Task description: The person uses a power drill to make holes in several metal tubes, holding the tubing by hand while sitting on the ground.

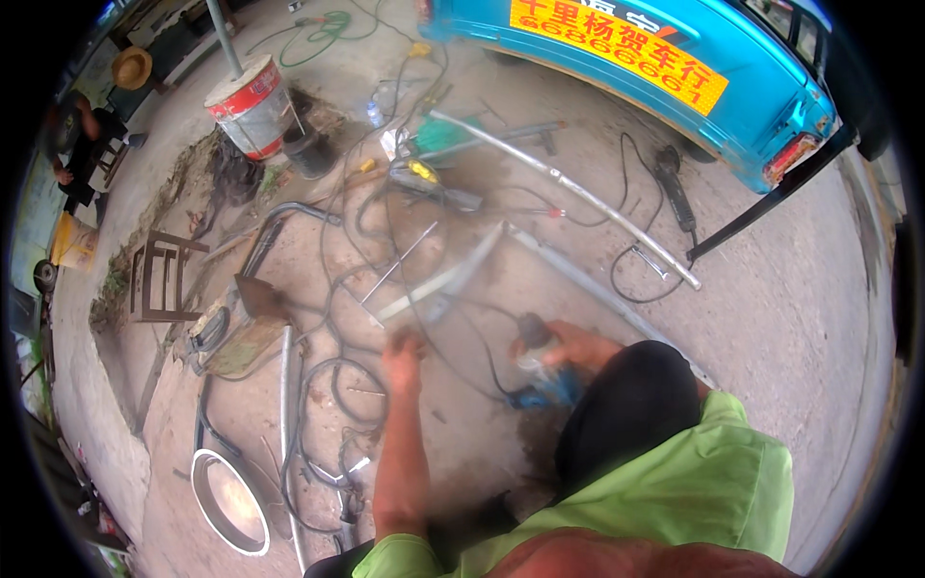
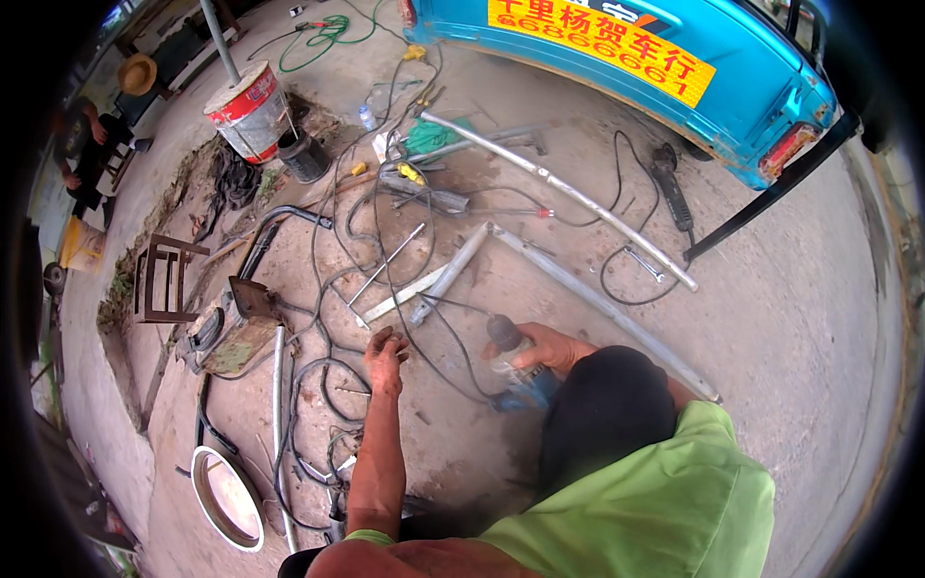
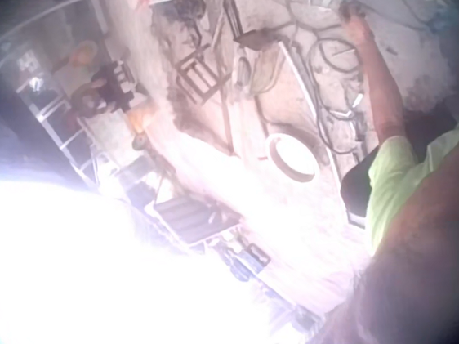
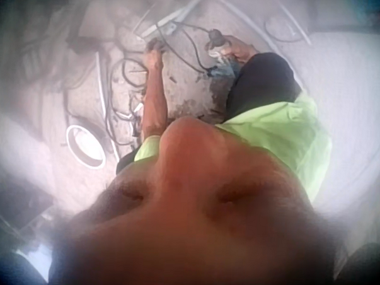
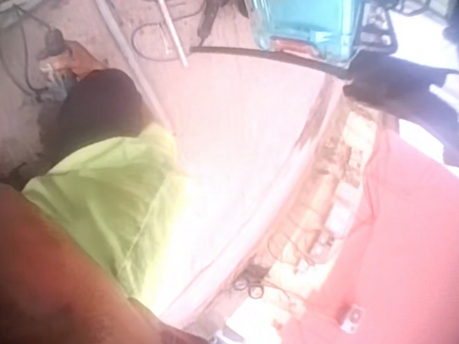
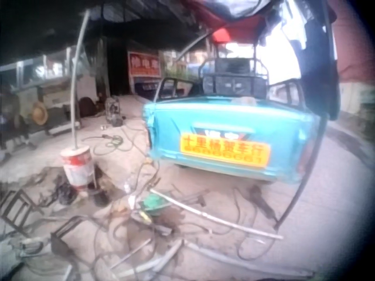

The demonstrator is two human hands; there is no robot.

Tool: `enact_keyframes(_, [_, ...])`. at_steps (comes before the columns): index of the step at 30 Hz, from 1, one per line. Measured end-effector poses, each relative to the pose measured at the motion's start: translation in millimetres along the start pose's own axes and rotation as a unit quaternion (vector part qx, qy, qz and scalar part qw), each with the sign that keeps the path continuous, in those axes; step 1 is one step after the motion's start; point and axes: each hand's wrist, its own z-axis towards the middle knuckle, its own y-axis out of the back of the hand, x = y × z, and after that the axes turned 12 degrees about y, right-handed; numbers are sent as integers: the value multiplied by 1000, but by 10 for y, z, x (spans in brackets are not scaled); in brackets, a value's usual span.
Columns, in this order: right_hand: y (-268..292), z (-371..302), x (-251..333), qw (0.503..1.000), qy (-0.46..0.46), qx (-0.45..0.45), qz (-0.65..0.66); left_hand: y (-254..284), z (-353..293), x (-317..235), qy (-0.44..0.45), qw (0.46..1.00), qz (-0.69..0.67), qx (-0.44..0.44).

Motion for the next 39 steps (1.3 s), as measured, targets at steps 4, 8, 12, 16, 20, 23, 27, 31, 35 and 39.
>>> enact_keyframes(4, [6, 19, 12, 1000, 3, 13, -1, 29, 16, 12, -3, 1000, -7, 10])
enact_keyframes(8, [13, 27, 11, 1000, 5, 20, -1, 28, 25, 24, -3, 1000, -7, 10])
enact_keyframes(12, [-4, 28, 34, 1000, -3, 11, 3, 21, 15, 22, -2, 1000, -1, 6])
enact_keyframes(16, [-5, 27, 44, 1000, -7, 7, -5, -2, -13, 3, 1, 1000, 7, 3])
enact_keyframes(20, [27, 31, -12, 1000, 0, 14, -4, -13, -24, -4, 4, 1000, 5, 4])
enact_keyframes(23, [28, 37, -24, 1000, 1, 13, 3, 15, 10, 21, -3, 1000, 10, 5])
enact_keyframes(27, [29, 31, -29, 1000, 0, 12, 3, 1, 16, 32, -1, 1000, 12, 5])
enact_keyframes(31, [14, 43, -10, 1000, 5, 13, 1, 9, 5, 20, 0, 1000, 7, 9])
enact_keyframes(35, [18, 35, 2, 1000, 0, 14, -8, 0, 10, 9, -1, 1000, 16, 8])
enact_keyframes(39, [26, 37, -32, 1000, 6, 10, -5, 20, 37, 39, -6, 1000, 13, 9])
